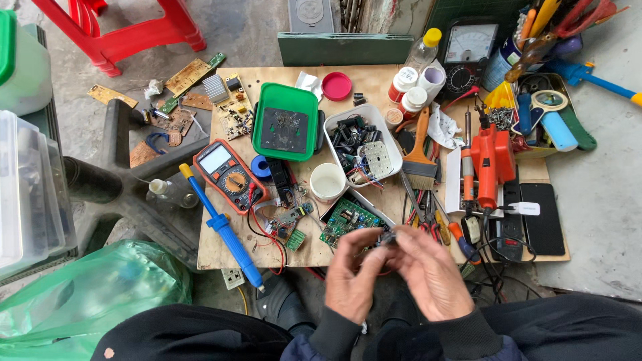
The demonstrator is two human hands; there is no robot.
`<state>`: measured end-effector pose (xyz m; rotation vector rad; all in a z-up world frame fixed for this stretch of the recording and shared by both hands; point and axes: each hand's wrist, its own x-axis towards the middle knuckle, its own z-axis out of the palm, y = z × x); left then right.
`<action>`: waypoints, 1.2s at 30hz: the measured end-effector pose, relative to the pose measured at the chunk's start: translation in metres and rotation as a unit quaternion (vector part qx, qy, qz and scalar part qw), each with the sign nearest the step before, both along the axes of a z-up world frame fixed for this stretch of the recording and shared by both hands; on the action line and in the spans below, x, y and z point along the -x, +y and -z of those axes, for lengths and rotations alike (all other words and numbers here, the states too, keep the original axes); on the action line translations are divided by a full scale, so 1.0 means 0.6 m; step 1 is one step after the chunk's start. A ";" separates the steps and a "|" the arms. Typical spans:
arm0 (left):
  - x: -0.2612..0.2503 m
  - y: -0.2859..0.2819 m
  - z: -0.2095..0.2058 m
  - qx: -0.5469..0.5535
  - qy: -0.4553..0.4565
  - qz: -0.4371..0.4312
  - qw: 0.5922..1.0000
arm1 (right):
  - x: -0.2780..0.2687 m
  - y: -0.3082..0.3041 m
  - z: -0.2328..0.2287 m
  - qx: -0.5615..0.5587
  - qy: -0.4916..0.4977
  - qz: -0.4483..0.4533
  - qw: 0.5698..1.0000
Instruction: The person sits on the floor and works on a cluttered table, using a heat gun to apply heat to small electronic components. They use pliers to manipulate wires and parts, and handle various circuit boards and components from containers.
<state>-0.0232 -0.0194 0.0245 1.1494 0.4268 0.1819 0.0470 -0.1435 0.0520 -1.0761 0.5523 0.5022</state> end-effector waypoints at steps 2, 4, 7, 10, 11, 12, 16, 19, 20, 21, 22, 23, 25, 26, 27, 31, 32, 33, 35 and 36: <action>0.007 0.028 -0.010 0.032 0.119 -0.063 0.990 | -0.014 -0.007 -0.016 0.051 -0.012 0.007 0.999; 0.019 0.041 0.012 0.062 0.236 -0.128 0.961 | -0.025 -0.011 -0.011 0.102 -0.023 0.011 0.994; 0.036 0.034 0.070 0.079 0.323 -0.158 0.930 | -0.037 0.001 0.023 0.119 -0.051 0.011 0.992; 0.026 0.018 0.097 0.065 0.359 -0.131 0.922 | -0.054 0.021 0.075 0.211 -0.046 -0.018 0.976; 0.021 0.015 0.114 0.078 0.342 -0.145 0.925 | -0.060 0.018 0.113 0.242 -0.086 -0.045 0.965; 0.015 0.012 0.131 0.089 0.325 -0.160 0.928 | -0.067 0.016 0.152 0.271 -0.125 -0.073 0.951; 0.006 0.010 0.196 0.095 0.293 -0.182 0.934 | -0.062 0.046 0.100 0.351 -0.106 -0.147 0.919; 0.002 0.007 0.237 0.161 0.274 -0.205 0.926 | -0.058 0.047 0.112 0.419 -0.155 -0.209 0.870; 0.001 0.007 0.249 0.167 0.264 -0.212 0.926 | -0.059 0.047 0.115 0.412 -0.158 -0.207 0.873; 0.000 0.008 0.261 0.172 0.253 -0.218 0.927 | -0.059 0.046 0.117 0.405 -0.161 -0.206 0.876; -0.001 0.009 0.267 0.172 0.252 -0.219 0.927 | -0.061 0.046 0.121 0.404 -0.163 -0.206 0.876; -0.002 0.009 0.273 0.174 0.250 -0.220 0.927 | -0.062 0.046 0.125 0.397 -0.158 -0.203 0.881; -0.003 0.007 0.284 0.176 0.247 -0.220 0.927 | -0.062 0.043 0.136 0.390 -0.154 -0.198 0.886; -0.002 0.006 0.289 0.155 0.219 -0.223 0.937 | -0.060 0.042 0.142 0.388 -0.165 -0.212 0.882; -0.001 0.005 0.293 0.134 0.190 -0.227 0.946 | -0.059 0.040 0.149 0.386 -0.176 -0.226 0.877; -0.006 0.005 0.243 0.104 0.216 -0.244 0.940 | -0.060 0.047 0.132 0.390 -0.151 -0.221 0.881; -0.006 0.002 0.232 0.096 0.210 -0.254 0.939 | -0.055 0.050 0.125 0.331 -0.126 -0.182 0.917; -0.007 -0.001 0.221 0.089 0.205 -0.265 0.938 | -0.051 0.054 0.119 0.269 -0.101 -0.143 0.947; -0.008 -0.005 0.223 0.093 0.210 -0.262 0.937 | -0.047 0.050 0.143 0.223 -0.101 -0.110 0.963; -0.009 -0.007 0.224 0.096 0.215 -0.260 0.937 | -0.045 0.048 0.155 0.175 -0.102 -0.077 0.976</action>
